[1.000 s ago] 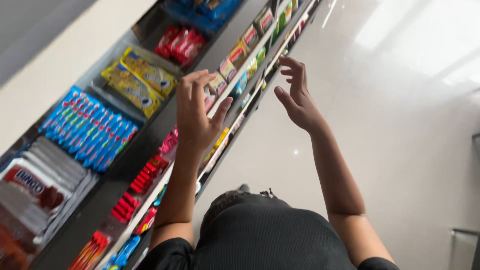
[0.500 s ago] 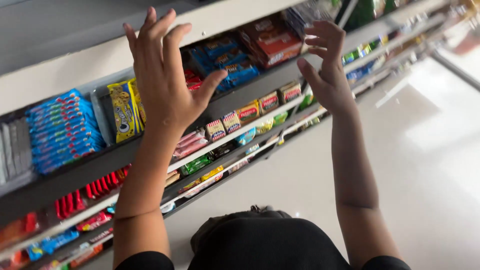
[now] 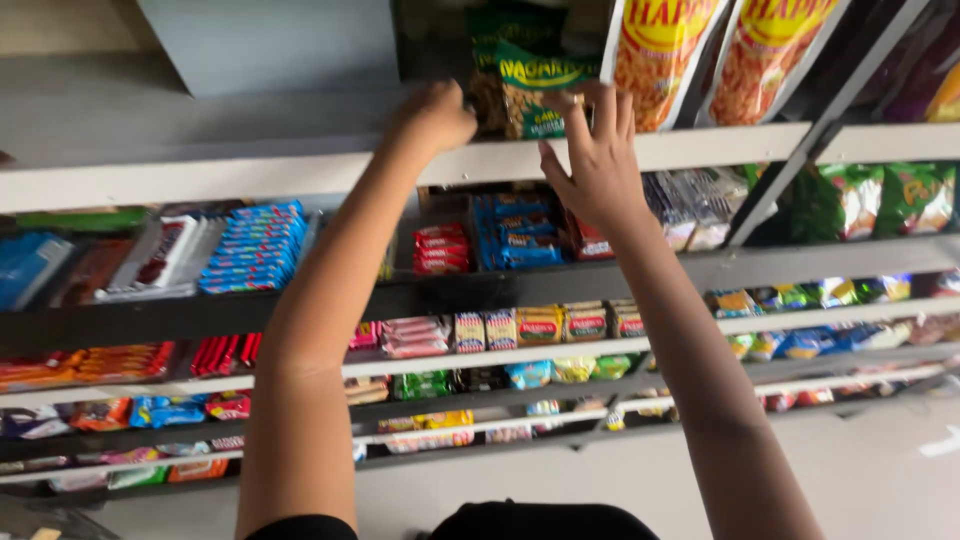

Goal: Picking various bags of snacks from grocery shelves and placing them into a cardboard box.

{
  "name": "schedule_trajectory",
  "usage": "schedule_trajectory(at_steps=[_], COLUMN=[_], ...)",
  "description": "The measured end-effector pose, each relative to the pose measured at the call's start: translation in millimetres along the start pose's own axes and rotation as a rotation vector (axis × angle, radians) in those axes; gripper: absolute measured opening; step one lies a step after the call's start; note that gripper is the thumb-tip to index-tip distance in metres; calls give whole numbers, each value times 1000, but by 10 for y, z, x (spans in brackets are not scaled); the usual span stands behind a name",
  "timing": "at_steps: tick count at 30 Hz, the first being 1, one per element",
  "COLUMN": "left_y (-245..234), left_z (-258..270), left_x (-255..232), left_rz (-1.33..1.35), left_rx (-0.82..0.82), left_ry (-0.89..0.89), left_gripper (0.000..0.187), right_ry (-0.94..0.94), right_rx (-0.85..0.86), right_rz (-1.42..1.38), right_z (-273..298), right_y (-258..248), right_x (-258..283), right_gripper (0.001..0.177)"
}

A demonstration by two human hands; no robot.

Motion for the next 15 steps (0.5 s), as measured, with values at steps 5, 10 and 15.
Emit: schedule_trajectory(at_steps=[5, 10, 15], left_y=[139, 314, 587], left_z=[-330, -642, -1126], left_x=[59, 217, 243], left_rz=[-117, -175, -177], left_rx=[53, 70, 219], left_ry=[-23, -53, -50], left_gripper=[35, 37, 43], right_ry=[-9, 77, 99], right_rx=[-126, -139, -225], right_rz=[-14, -50, 0], right_z=[64, 73, 6], right_y=[249, 428, 534], right_x=[-129, -178, -169], right_gripper=[52, 48, 42])
Point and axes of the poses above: each hand's wrist, its own z-axis away from the middle knuckle, its own y-axis out of the palm, x = y × z, the point moved 4 cm from there along -z, towards the middle knuckle, and after that the axes turned 9 degrees about -z, right-handed, at the moved point
